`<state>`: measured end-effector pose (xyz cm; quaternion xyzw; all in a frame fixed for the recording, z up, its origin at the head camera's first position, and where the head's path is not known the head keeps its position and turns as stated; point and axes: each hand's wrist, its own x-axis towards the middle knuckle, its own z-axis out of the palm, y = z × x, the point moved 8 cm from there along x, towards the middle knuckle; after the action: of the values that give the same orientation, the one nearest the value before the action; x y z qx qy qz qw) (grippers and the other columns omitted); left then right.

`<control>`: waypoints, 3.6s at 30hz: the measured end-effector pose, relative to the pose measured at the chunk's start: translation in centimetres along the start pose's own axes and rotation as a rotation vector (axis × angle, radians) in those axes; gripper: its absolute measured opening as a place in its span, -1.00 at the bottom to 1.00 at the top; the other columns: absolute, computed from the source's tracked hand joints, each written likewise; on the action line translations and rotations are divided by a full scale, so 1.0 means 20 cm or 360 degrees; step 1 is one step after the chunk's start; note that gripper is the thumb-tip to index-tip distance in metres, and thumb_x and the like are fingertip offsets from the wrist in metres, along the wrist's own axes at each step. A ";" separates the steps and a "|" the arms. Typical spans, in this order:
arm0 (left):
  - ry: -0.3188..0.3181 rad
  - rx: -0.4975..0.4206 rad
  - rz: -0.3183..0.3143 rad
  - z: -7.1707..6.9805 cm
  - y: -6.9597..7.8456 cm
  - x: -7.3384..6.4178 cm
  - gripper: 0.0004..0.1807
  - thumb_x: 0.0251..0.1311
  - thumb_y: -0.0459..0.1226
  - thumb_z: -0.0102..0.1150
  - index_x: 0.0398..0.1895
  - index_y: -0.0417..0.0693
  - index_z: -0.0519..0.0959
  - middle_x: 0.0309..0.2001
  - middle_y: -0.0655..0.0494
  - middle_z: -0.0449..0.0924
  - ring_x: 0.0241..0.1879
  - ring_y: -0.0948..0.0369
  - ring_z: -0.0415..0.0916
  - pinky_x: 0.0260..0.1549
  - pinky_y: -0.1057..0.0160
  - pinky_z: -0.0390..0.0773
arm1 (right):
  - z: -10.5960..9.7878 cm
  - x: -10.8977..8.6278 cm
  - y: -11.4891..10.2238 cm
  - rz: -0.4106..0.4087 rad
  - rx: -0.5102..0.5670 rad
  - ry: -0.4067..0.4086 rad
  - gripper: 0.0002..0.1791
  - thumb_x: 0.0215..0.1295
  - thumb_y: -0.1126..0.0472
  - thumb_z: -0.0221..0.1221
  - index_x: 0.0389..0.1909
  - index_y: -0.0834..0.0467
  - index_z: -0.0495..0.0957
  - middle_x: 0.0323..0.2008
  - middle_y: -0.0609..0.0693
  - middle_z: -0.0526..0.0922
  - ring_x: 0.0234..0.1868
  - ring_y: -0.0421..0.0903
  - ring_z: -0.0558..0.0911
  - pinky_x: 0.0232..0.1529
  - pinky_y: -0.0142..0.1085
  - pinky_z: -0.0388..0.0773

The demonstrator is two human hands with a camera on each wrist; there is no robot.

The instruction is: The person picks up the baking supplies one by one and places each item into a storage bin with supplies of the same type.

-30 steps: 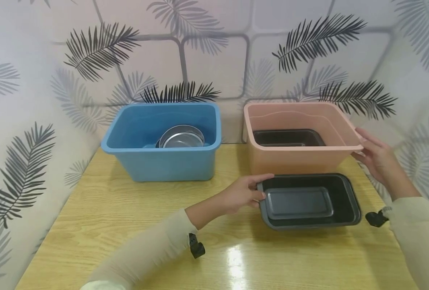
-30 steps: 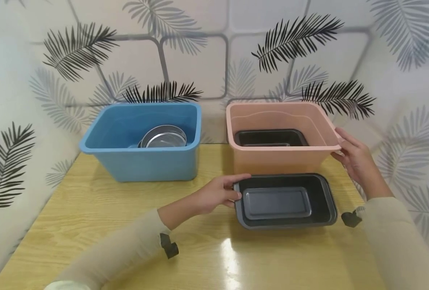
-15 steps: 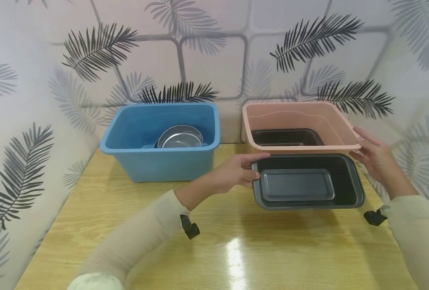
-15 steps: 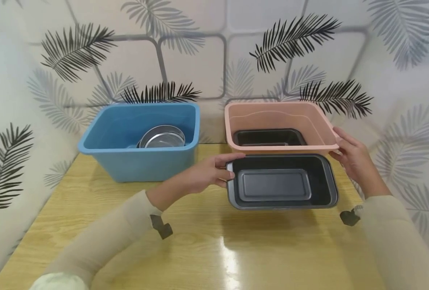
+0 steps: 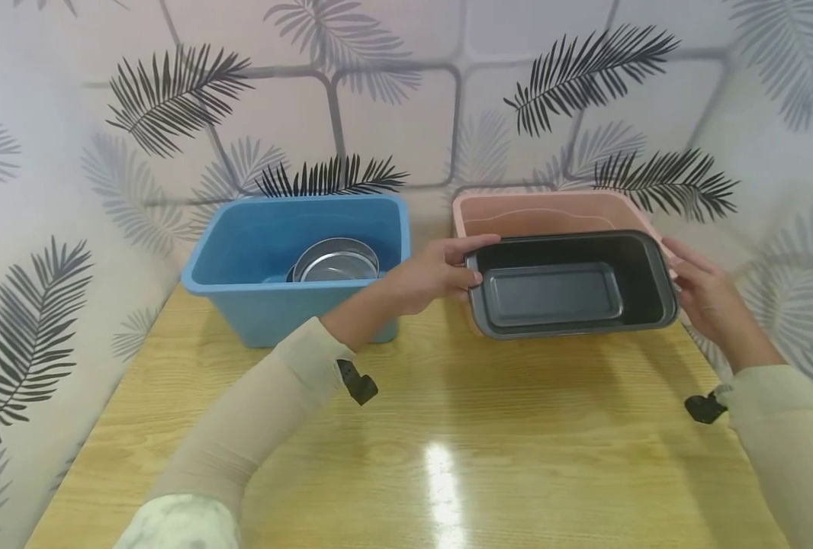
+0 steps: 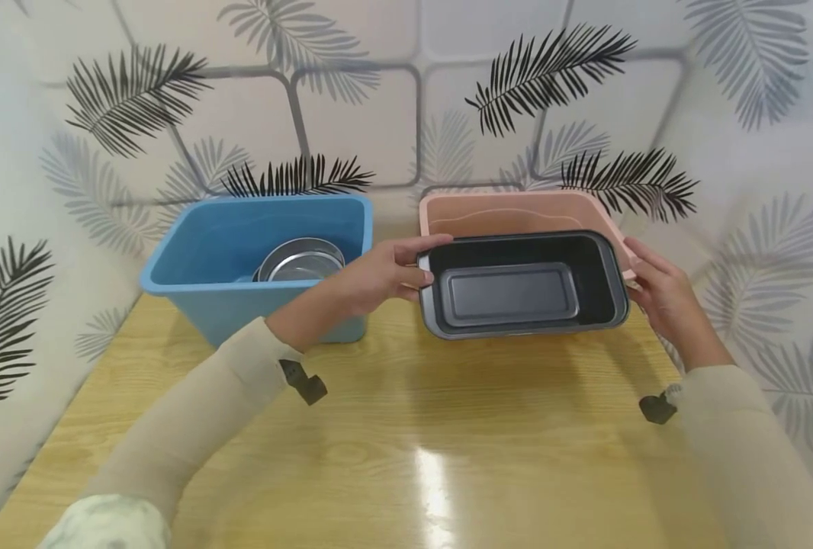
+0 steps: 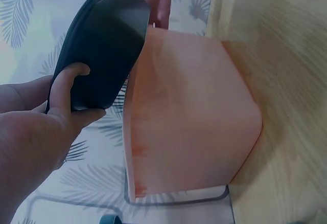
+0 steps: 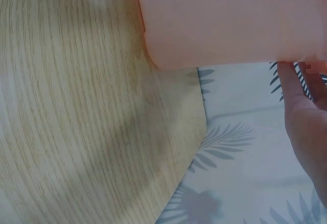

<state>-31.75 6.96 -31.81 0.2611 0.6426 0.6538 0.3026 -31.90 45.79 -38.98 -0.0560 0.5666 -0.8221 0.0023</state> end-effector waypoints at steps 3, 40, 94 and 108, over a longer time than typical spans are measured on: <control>-0.0002 0.0048 -0.0006 -0.04 0.02 0.01 -0.27 0.38 -0.54 0.00 0.56 0.13 0.24 -0.14 -0.02 0.44 -0.56 0.25 0.21 -0.53 0.35 0.36 | 0.00 0.01 0.00 0.0018 -0.0054 0.0023 -0.35 0.58 0.32 -0.07 0.59 0.12 -0.02 0.09 -0.26 0.65 0.02 -0.29 0.67 -0.04 -0.46 0.65; 0.0178 0.0057 -0.0141 -0.25 0.02 0.55 -0.30 0.41 -0.58 -0.05 0.55 0.11 0.26 -0.44 0.03 0.30 -0.70 0.24 0.05 -0.61 0.29 0.28 | 0.00 0.00 0.01 0.0065 0.0008 0.0014 -0.37 0.59 0.31 -0.10 0.58 0.07 -0.02 0.62 -0.02 -0.35 0.08 -0.36 0.63 -0.01 -0.44 0.66; 0.0242 0.0321 -0.0132 -0.21 0.00 0.63 -0.32 0.39 -0.50 0.06 0.55 -0.22 0.16 0.48 -0.28 0.23 0.41 -0.09 0.34 0.46 -0.04 0.28 | -0.01 0.00 0.02 0.0198 -0.0381 0.0140 -0.27 0.57 0.10 0.03 0.63 -0.04 -0.07 0.64 -0.12 -0.10 0.45 -0.24 0.31 0.13 -0.51 0.54; 0.0169 0.0017 0.0012 -0.19 0.01 0.57 -0.30 0.38 -0.45 0.15 0.55 -0.19 0.18 0.43 -0.21 0.34 0.40 -0.04 0.37 0.31 0.14 0.50 | -0.02 0.00 -0.02 0.0150 -0.0549 0.0207 -0.26 0.55 0.06 0.07 0.62 0.01 -0.02 0.62 0.00 -0.02 0.03 -0.46 0.59 -0.03 -0.56 0.62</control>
<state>-42.29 12.71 -32.35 0.2300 0.6602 0.6644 0.2643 -31.87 46.36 -38.86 0.0242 0.7001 -0.7136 -0.0055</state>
